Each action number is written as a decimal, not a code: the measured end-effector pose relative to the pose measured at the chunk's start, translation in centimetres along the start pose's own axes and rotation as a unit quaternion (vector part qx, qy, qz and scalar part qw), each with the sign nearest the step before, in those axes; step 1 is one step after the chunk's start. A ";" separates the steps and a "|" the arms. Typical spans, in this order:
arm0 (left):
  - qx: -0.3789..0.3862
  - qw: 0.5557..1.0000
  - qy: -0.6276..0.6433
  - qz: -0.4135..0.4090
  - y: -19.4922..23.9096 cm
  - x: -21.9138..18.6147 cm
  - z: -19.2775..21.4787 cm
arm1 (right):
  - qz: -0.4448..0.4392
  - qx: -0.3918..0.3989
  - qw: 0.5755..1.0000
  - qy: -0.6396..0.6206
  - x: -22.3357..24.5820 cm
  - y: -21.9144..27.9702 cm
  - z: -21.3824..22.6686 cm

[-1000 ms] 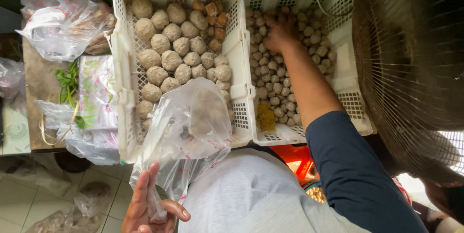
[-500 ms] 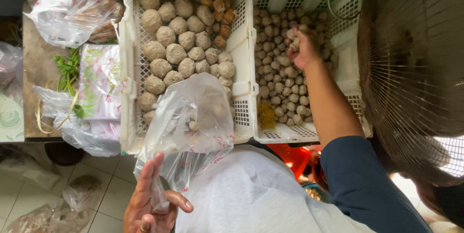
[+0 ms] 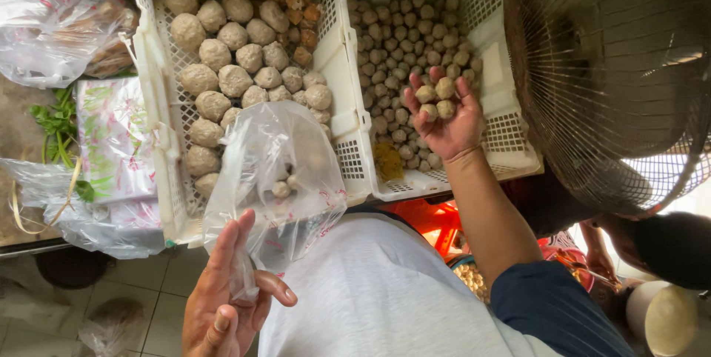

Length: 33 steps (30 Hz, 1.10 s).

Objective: The person picks meatballs from two white crates and places them into a clear plastic bag. They continue filling the bag by hand, then hand the bag to another person who is preparing other items nearby.

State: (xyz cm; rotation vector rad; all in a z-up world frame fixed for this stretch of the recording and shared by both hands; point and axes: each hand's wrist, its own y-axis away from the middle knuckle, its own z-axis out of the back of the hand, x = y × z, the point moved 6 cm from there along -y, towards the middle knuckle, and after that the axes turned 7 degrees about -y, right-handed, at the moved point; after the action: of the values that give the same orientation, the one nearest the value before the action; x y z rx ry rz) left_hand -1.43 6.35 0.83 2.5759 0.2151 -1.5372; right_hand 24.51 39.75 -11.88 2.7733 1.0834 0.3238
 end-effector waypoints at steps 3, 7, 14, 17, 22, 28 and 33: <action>-0.001 1.000 -0.014 0.019 0.0 -0.4 0.0 | 0.026 -0.072 0.992 0.096 0.5 -0.4 3.2; -0.005 0.999 -0.024 0.024 0.1 -0.6 0.1 | 0.054 -0.207 0.897 0.388 3.1 -3.6 5.8; -0.021 0.999 -0.028 0.017 0.6 -0.1 -0.2 | 0.153 -0.118 0.497 0.846 4.4 -14.4 3.2; -0.031 0.999 -0.027 0.004 1.1 0.2 0.0 | 0.170 -0.137 0.464 0.858 5.1 -17.6 3.7; -0.047 0.998 -0.005 -0.030 1.6 1.2 0.2 | 0.166 0.006 0.310 0.936 3.7 -21.4 3.2; -0.090 0.995 0.004 -0.033 2.1 2.3 0.5 | -0.011 0.000 0.143 0.990 2.7 -25.5 5.4; -0.099 0.995 0.002 -0.034 1.9 2.2 0.3 | -0.061 -0.061 0.616 0.783 5.2 -23.5 6.3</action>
State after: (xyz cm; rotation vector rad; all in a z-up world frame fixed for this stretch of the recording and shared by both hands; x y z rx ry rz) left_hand -0.30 4.55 -1.15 2.4404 0.4369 -1.4525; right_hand 14.55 60.12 -22.19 1.6226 1.1672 2.8635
